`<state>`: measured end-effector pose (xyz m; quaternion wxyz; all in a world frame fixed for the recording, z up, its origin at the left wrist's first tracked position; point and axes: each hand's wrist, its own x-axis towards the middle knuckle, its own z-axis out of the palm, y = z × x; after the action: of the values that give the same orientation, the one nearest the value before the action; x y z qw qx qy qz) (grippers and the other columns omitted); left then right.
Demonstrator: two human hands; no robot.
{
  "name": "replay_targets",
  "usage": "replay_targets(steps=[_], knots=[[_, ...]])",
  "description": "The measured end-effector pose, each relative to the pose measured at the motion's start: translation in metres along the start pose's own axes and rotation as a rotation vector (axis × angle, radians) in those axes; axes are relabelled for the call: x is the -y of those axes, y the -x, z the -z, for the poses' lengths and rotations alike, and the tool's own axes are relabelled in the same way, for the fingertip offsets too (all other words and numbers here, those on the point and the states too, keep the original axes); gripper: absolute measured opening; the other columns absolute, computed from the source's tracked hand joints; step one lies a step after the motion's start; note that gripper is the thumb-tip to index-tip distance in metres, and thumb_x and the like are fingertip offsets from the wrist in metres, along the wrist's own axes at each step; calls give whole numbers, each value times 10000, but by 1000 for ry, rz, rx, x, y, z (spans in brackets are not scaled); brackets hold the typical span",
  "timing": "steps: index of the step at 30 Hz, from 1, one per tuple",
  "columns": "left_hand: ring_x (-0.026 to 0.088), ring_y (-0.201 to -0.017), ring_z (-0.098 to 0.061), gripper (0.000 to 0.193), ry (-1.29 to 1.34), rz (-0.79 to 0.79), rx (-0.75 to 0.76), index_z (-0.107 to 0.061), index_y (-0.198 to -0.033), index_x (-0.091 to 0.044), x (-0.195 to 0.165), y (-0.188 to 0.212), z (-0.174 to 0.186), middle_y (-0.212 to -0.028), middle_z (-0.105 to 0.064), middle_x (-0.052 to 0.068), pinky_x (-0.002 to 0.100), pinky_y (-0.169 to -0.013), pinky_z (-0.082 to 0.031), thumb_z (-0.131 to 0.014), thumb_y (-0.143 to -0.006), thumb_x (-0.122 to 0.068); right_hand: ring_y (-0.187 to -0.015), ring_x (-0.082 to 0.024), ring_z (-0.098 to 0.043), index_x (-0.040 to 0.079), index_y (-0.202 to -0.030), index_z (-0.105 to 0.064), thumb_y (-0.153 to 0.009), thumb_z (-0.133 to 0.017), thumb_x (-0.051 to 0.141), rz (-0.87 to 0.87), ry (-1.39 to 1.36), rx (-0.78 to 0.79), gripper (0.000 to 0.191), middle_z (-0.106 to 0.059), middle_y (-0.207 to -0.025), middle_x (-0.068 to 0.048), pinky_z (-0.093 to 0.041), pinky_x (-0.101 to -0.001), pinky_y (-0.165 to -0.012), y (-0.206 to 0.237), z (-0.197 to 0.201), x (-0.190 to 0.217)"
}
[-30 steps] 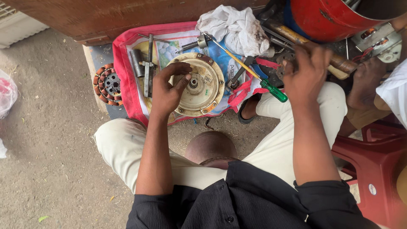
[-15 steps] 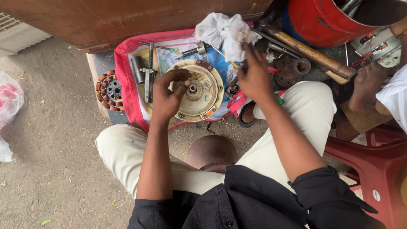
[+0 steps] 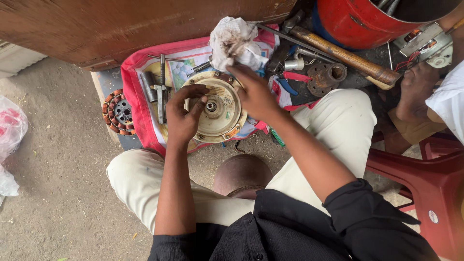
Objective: The person sits on the ground and uses a screwdriver to adjust a small cylindrical part on a motor component. They then use pliers to manipulate wires and continue adjusting the part with the screwdriver.
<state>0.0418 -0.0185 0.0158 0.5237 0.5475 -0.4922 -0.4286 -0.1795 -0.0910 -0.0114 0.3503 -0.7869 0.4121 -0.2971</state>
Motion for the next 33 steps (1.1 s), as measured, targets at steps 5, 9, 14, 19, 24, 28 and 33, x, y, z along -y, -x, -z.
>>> replay_targets(steps=[5, 9, 14, 19, 24, 28, 33], knots=[[160, -970, -703, 196, -22, -10, 9, -726, -1126, 10, 0, -2, 2, -1069, -757, 85, 297, -897, -558, -729, -930, 13, -954, -207, -726, 116, -1178, -766, -761, -709, -84, -299, 237, -239, 465, -773, -1118, -56, -578, -354, -832, 14, 98, -21], [163, -969, -706, 214, -28, 11, 4, -725, -1123, 3, -1, -2, 4, -1061, -754, 83, 296, -870, -567, -745, -910, 5, -1037, -334, -687, 94, -1138, -786, -738, -785, 2, -320, 920, -326, 410, -716, -1158, -158, -554, -427, -858, 58, 205, -34], [166, -974, -705, 227, -18, 1, 7, -716, -1126, 7, -4, -2, 3, -1065, -745, 94, 299, -868, -569, -729, -899, 20, -872, -348, -699, 102, -1121, -806, -673, -935, 290, -494, 1189, -132, 502, -755, -913, -155, -547, -470, -790, 87, 243, -43], [246, -1020, -692, 270, -235, -229, -183, -696, -1153, 4, -19, 8, -5, -1109, -723, 137, 343, -927, -548, -677, -894, 77, -752, -273, -703, 12, -1099, -799, -817, -955, 215, -67, 836, -350, 381, -730, -846, -139, -543, -383, -700, 86, 234, -13], [344, -1129, -665, 286, -220, -444, -55, -620, -1218, -30, -32, 28, -63, -1217, -665, 159, 402, -1003, -516, -666, -955, 76, -783, -243, -712, 7, -1145, -814, -833, -907, 150, -2, 785, -408, 356, -736, -885, -139, -535, -339, -744, 91, 211, 5], [435, -1193, -607, 522, -348, -336, 305, -603, -1243, 35, -26, 25, -156, -1298, -609, 253, 478, -1030, -504, -769, -765, -93, -820, -216, -716, -57, -1161, -783, -874, -857, 59, -43, 519, -505, 318, -751, -945, -148, -545, -301, -763, 117, 217, -5], [473, -1425, -370, 846, -779, -212, 388, -319, -1496, 60, 2, -39, -245, -1488, -470, 271, 514, -1180, -343, -687, -743, -56, -938, -280, -673, -175, -1222, -698, -928, -808, -67, -70, 15, -711, 332, -715, -1113, -243, -529, -306, -857, 153, 239, -26]])
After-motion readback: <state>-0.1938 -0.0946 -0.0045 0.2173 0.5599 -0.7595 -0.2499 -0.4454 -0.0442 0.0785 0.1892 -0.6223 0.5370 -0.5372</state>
